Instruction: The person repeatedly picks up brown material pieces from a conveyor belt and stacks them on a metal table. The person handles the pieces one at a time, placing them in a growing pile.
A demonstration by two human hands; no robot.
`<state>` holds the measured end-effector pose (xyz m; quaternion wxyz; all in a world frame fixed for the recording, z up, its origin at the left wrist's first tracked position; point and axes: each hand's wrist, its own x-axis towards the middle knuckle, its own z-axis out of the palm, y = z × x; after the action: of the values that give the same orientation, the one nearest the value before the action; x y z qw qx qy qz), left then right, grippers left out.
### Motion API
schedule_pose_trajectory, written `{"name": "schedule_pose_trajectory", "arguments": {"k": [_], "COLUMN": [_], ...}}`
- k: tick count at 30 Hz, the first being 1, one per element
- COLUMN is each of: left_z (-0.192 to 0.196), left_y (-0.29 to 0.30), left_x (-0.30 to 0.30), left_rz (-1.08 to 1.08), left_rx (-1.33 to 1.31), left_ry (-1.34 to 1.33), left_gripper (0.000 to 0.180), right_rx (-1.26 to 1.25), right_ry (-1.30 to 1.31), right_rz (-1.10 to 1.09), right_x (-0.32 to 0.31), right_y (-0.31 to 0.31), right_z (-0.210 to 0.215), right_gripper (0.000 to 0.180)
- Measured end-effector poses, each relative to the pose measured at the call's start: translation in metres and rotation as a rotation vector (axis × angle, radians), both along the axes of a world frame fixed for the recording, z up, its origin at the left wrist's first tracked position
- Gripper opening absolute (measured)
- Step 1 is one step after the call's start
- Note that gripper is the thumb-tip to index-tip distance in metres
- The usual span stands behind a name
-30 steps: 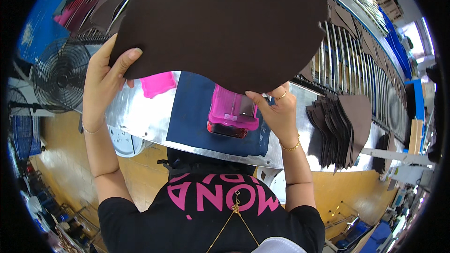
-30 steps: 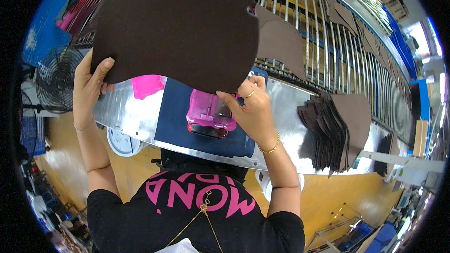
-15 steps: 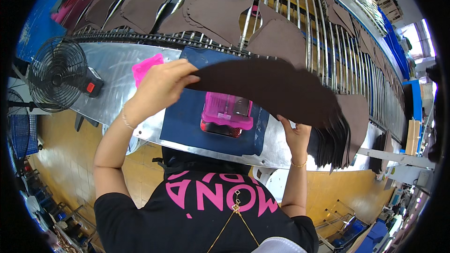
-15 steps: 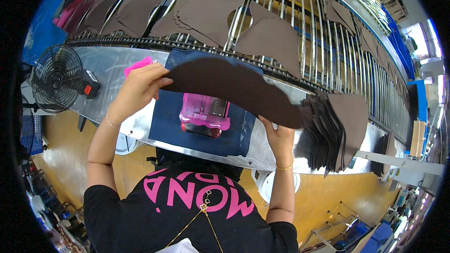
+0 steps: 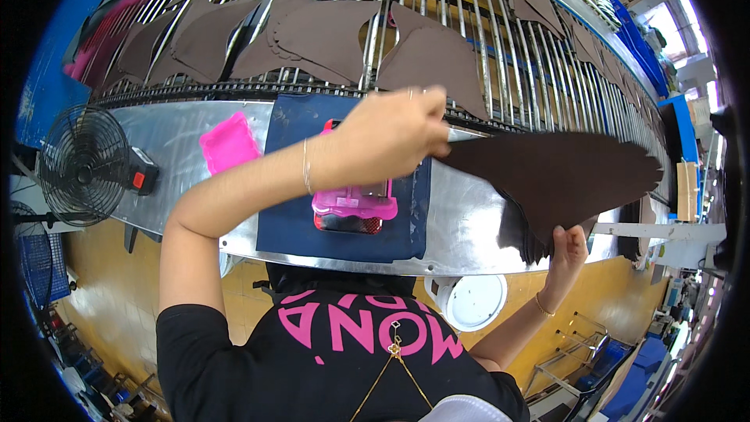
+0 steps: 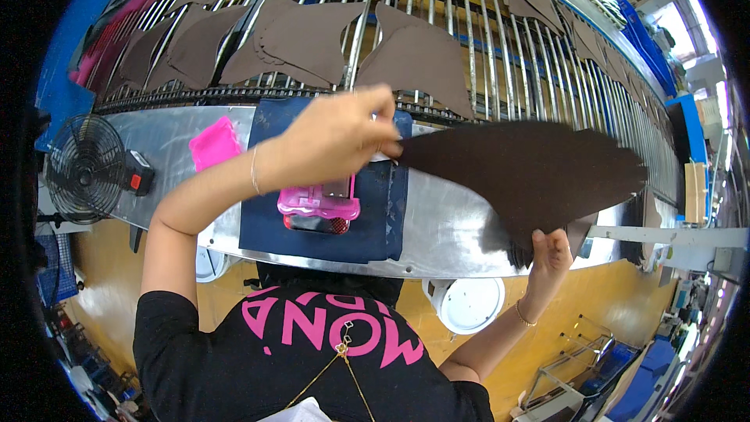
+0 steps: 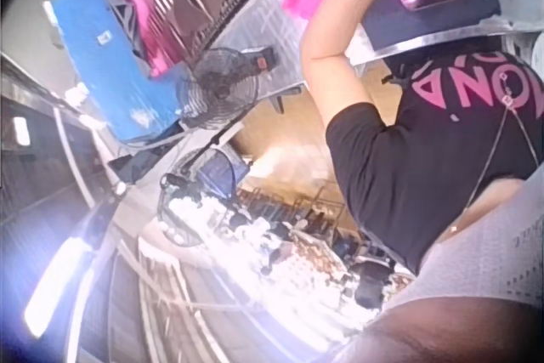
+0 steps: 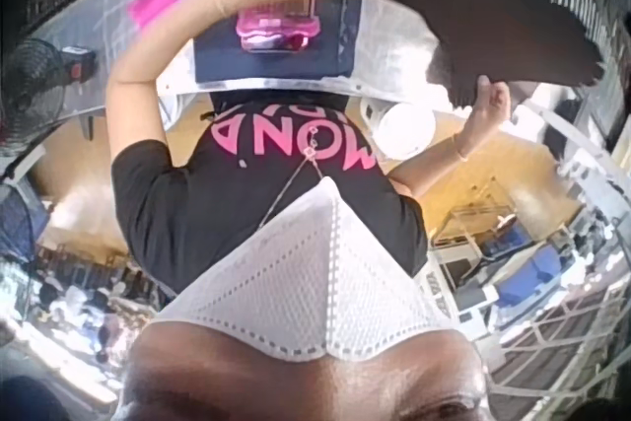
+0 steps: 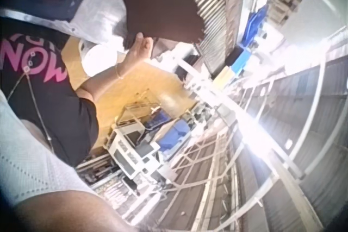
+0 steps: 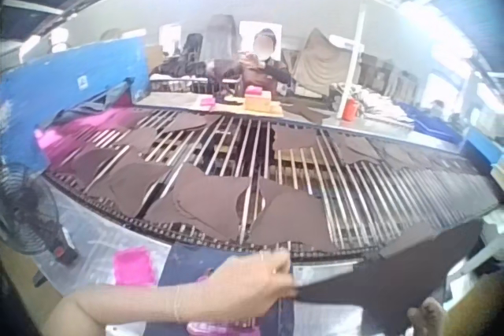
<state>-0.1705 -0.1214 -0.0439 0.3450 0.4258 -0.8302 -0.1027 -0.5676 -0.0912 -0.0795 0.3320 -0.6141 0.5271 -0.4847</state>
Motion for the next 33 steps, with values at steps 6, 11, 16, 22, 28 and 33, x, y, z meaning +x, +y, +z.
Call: {"name": "schedule_pose_trajectory", "arguments": {"k": [6,11,16,22,28,33], "left_z": [0.068,0.093,0.099,0.098,0.063,0.034], "left_y": [-0.074,-0.109,-0.133,-0.090,0.016,0.047], "left_x": [0.006,0.003,0.012,0.052,0.105,0.117], "left_rz": [0.128,0.122,0.201,0.356,0.489,0.533], "left_rx": [-0.446,-0.799,-0.898,-0.754,-0.203,0.062], "left_ry": [-0.136,-0.370,-0.348,-0.135,-0.075,0.159], "left_gripper": [0.016,0.015,0.020,0.037,0.054,0.055], "right_rx": [-0.331,-0.215,0.085,0.201,0.372,0.316], "right_ry": [0.076,0.386,0.003,-0.307,-0.282,-0.236], "right_rz": [-0.200,0.005,0.121,0.105,0.049,-0.085], "right_x": [0.068,0.129,0.192,0.216,0.219,0.209], "right_y": [-0.051,-0.098,-0.157,-0.240,-0.288,-0.264], "right_z": [0.029,0.030,-0.028,-0.099,-0.150,-0.116], "right_gripper": [0.038,0.029,0.014,0.012,0.014,0.035]}}
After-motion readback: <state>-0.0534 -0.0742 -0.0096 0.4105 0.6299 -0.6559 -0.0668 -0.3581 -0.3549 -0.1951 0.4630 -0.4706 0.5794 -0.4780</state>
